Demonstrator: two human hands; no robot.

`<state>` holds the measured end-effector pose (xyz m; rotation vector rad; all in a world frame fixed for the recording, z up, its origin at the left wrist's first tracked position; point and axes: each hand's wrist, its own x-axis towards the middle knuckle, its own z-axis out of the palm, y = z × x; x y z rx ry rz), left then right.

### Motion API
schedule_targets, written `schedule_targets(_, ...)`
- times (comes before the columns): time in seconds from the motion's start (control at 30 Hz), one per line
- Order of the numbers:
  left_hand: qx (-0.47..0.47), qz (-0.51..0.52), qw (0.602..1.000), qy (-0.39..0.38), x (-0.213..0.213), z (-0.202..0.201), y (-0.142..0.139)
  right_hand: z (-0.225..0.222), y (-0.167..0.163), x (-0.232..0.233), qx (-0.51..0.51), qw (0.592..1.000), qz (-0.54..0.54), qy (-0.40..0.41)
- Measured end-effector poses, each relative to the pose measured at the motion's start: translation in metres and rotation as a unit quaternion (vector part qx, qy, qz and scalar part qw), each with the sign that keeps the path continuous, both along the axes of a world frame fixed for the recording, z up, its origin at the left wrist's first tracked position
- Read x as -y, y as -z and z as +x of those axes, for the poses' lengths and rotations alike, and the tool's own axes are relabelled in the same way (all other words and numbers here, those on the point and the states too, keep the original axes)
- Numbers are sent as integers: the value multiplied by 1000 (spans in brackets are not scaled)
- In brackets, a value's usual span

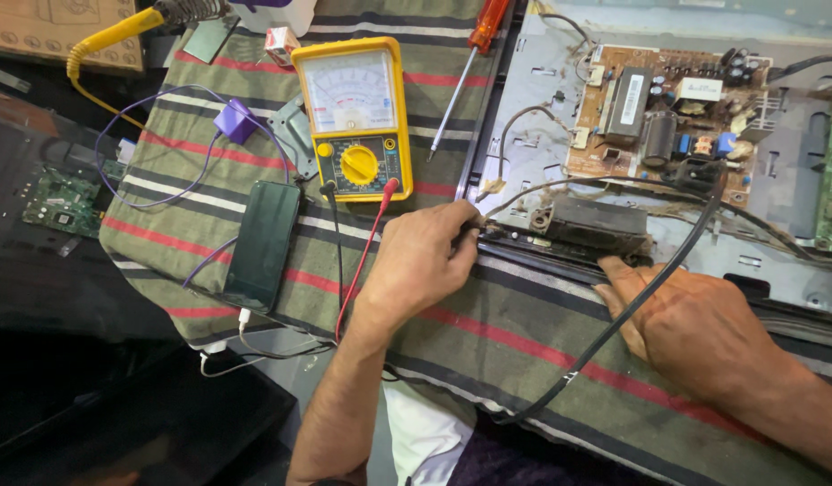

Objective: The person uses a multimeter to test points on a circuit board, then uses a screwdriver to adjust components on the board. The person handles the circuit board and multimeter probes throughout the clip.

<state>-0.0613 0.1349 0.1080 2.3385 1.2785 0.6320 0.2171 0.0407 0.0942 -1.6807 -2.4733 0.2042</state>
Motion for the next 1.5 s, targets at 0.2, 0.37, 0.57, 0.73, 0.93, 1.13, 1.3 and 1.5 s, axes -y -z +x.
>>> schedule_targets(0.2, 37, -34, 999, -1, -4, 0, -2, 1, 2, -1, -8, 1000, 23, -13)
schedule_targets(0.37, 92, -108, 989, -49, 1, 1, -3, 3, 3, -1, -16, 1000, 3, -5)
schedule_targets(0.57, 186, -31, 982, -29, -3, 4, -1, 5, 3, -2, -31, 999, 29, -19)
schedule_targets(0.73, 210, -43, 975, -63, -9, 5, 4, 4, 0, -3, -80, 996, 44, -21)
schedule_targets(0.93, 233, -7, 971, -59, -16, 5, 13, 3, -4, -4, -72, 997, 2, 0)
schedule_targets(1.13, 222, 57, 972, -57, -21, 7, 17, 11, 13, -3, -88, 994, 50, -33)
schedule_targets(1.3, 290, 52, 950, -105, -9, 1, 13, 12, 20, -5, -33, 999, -10, 0)
schedule_targets(1.5, 313, 83, 938, -121, 52, -28, 15, 18, 27, -10, -16, 999, -38, 32)
